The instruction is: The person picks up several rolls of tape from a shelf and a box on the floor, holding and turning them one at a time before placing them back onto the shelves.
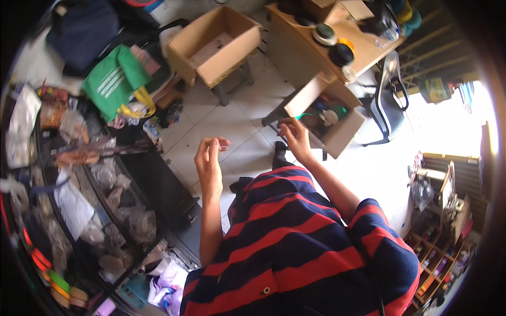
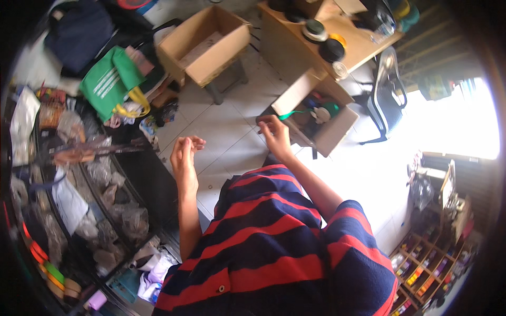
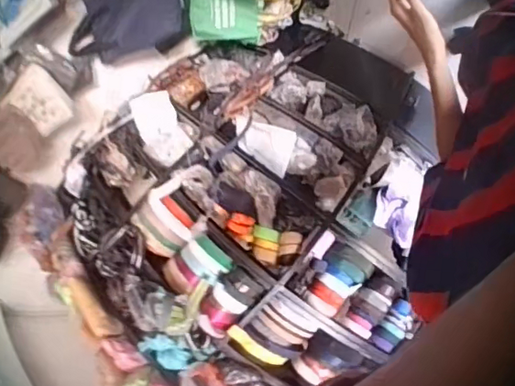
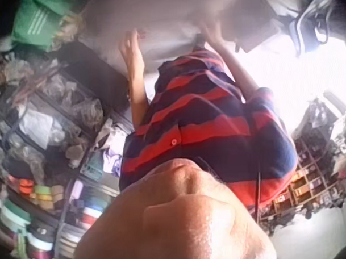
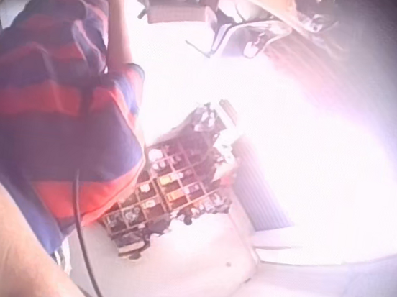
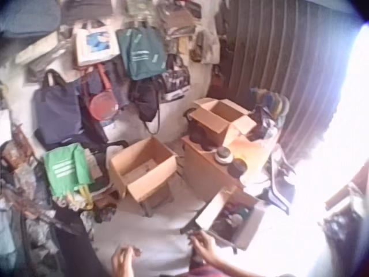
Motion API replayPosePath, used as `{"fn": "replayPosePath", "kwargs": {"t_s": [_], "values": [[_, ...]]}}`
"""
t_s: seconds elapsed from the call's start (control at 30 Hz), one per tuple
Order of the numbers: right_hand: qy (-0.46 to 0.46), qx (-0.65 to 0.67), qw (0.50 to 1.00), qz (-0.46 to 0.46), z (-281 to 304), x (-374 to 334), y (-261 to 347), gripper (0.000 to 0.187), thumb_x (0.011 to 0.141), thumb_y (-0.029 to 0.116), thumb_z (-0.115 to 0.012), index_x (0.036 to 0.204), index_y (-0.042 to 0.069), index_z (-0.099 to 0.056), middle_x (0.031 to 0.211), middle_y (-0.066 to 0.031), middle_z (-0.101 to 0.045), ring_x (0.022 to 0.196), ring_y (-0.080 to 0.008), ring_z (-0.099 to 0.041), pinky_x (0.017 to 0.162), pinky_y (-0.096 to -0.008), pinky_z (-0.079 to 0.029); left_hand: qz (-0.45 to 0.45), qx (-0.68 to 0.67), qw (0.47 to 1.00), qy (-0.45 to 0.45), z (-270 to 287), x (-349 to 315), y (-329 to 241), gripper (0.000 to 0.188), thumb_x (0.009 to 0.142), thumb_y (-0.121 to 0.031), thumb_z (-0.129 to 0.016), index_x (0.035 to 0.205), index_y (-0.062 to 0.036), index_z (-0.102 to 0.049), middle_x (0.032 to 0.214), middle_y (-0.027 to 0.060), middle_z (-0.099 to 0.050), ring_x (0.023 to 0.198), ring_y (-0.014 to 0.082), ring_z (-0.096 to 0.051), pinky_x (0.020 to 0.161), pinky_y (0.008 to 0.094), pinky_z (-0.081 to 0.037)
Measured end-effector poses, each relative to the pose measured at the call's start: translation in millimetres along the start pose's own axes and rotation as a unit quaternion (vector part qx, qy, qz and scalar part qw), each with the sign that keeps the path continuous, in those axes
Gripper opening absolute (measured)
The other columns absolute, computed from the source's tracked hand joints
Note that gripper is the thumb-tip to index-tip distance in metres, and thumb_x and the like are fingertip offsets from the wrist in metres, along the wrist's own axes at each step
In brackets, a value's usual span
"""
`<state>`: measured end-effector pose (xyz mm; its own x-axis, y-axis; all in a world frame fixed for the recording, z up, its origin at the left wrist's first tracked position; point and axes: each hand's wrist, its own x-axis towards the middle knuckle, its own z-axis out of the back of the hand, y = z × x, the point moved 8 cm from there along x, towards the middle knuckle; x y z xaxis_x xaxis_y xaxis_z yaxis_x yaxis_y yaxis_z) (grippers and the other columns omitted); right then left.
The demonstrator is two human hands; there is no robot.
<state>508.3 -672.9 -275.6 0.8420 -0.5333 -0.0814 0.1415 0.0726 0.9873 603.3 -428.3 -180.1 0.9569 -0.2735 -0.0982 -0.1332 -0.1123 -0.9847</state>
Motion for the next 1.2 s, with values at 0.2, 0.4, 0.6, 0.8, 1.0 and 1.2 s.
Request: {"fn": "replayPosePath", "kwargs": {"t_s": [0.2, 0.4, 0.6, 0.8, 1.0, 1.2], "values": [[-0.151, -0.185, 0.963, -0.125, 184.6, 37.7, -164.6, 0.019, 0.087, 0.014, -0.060, 0.098, -0.002, -0.060, 0.087, -0.0150, -0.066, 0.077, -0.0235, -0.065, 0.069, -0.0329, -0.050, 0.113, 0.078, 0.981, 0.140, -158.5, 21.6, 91.7, 0.027, 0.098, -0.020, -0.046, 0.081, -0.0025, -0.056, 0.086, 0.0069, -0.062, 0.082, 0.0138, -0.058, 0.076, 0.0283, -0.044], [-0.170, -0.409, 0.889, -0.118, 259.3, 75.8, -298.3, 0.040, 0.079, 0.007, -0.061, 0.117, 0.004, -0.048, 0.117, -0.0192, -0.053, 0.092, -0.0405, -0.062, 0.077, -0.0466, -0.051, 0.220, 0.149, 0.937, 0.226, -224.6, 0.9, 159.8, 0.022, 0.098, -0.016, -0.046, 0.089, -0.0011, -0.059, 0.091, 0.0084, -0.064, 0.086, 0.0141, -0.061, 0.076, 0.0266, -0.046], [-0.066, -0.545, 0.811, -0.201, 274.7, 121.8, -313.3, 0.039, 0.077, 0.013, -0.064, 0.113, 0.006, -0.053, 0.116, -0.0161, -0.052, 0.091, -0.0358, -0.062, 0.073, -0.0442, -0.054, 0.267, 0.183, 0.926, 0.192, -232.8, -9.3, 179.6, 0.021, 0.098, -0.016, -0.046, 0.094, -0.0005, -0.059, 0.091, 0.0069, -0.064, 0.085, 0.0138, -0.061, 0.077, 0.0269, -0.046], [-0.090, -0.547, 0.824, -0.120, 274.3, 122.9, -273.4, 0.032, 0.075, 0.019, -0.068, 0.102, 0.006, -0.059, 0.108, -0.0150, -0.056, 0.093, -0.0347, -0.058, 0.072, -0.0410, -0.054, 0.241, 0.204, 0.936, 0.153, -233.2, -8.1, 161.3, 0.019, 0.098, -0.015, -0.047, 0.095, 0.0000, -0.058, 0.092, 0.0072, -0.065, 0.085, 0.0136, -0.060, 0.077, 0.0265, -0.046], [-0.074, -0.278, 0.958, -0.004, 261.5, 79.1, -154.1, 0.033, 0.074, 0.017, -0.070, 0.099, 0.000, -0.057, 0.091, -0.0177, -0.060, 0.087, -0.0375, -0.057, 0.078, -0.0435, -0.047, 0.155, 0.224, 0.954, 0.123, -210.0, -7.7, 117.7, 0.017, 0.097, -0.013, -0.050, 0.095, 0.0013, -0.059, 0.091, 0.0082, -0.065, 0.086, 0.0142, -0.061, 0.079, 0.0262, -0.046], [0.086, -0.110, 0.974, 0.179, 188.3, 21.1, 26.8, 0.031, 0.073, 0.007, -0.069, 0.102, 0.001, -0.060, 0.094, -0.0147, -0.060, 0.087, -0.0330, -0.056, 0.078, -0.0376, -0.044, -0.118, 0.354, 0.916, 0.149, -224.3, -26.4, 22.8, 0.040, 0.085, -0.021, -0.066, 0.120, -0.0035, -0.055, 0.114, 0.0109, -0.062, 0.103, 0.0231, -0.059, 0.087, 0.0342, -0.046]]}}
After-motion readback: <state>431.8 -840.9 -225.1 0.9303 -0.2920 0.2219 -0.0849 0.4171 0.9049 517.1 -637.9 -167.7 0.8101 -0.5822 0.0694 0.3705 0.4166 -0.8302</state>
